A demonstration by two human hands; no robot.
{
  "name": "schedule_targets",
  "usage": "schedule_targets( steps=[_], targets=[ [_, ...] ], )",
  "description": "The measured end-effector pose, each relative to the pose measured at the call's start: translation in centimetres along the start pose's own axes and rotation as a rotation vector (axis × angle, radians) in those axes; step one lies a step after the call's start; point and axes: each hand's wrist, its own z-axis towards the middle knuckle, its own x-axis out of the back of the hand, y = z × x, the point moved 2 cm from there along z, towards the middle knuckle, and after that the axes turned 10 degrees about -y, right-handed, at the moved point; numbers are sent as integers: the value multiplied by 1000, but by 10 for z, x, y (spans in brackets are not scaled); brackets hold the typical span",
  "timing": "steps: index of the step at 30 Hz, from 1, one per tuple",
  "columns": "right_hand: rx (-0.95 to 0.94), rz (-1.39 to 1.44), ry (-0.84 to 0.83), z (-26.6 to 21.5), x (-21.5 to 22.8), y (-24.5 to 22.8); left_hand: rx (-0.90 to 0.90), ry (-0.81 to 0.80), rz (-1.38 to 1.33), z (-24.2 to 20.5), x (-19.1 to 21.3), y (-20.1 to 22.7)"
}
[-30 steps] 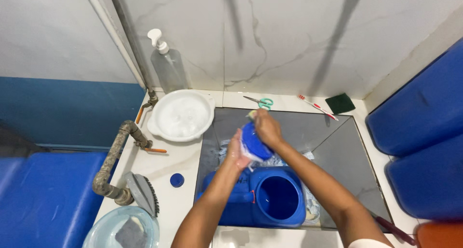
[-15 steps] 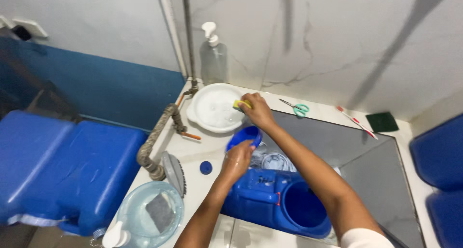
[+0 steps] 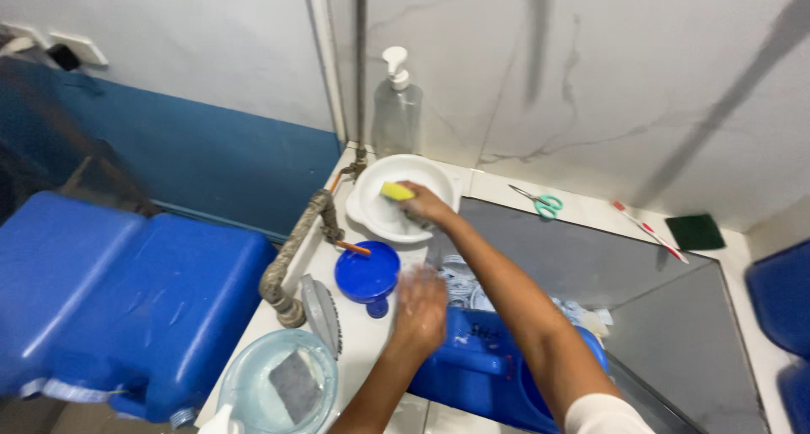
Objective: The person cleans a blue plastic jerrycan by rinsing it with tap water, scrubbing the interior with a toothbrush and a long-handled brush, and wiping the exterior with a sponge. The person also uses scissors to cut a plastic seal from the container's neck.
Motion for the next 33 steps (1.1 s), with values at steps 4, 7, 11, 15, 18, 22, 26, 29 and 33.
schedule_targets(
  steps=[4, 7, 11, 15, 18, 22, 26, 29, 33],
  targets=[
    [-256, 220, 48, -132, 85, -13, -361, -568, -567, -12, -9, 43],
    [-432, 252, -26, -261, 135, -16, -436, -551, -470, -1, -11, 62],
    [-557, -34, 15, -363, 147, -3, -302, -420, -459, 47, -7, 94],
    [-38, -1087, 58, -382, 161, 6, -278, -304, -451, 98, 0, 166],
    [-300, -1133, 3, -389, 173, 19, -252, -223, -497, 111, 1, 207],
    [-304, -1240, 19, -374, 194, 14, -214, -246, -474, 124, 6, 224],
    [-294, -1114, -98, -363, 209, 49, -138, -254, -441, 113, 5, 222],
    [-372, -465, 103, -350, 260, 90, -22, -243, -442, 121, 4, 202],
    [-34, -233, 627, -353, 237, 139, 257, -317, -545, 123, -22, 181]
  ],
)
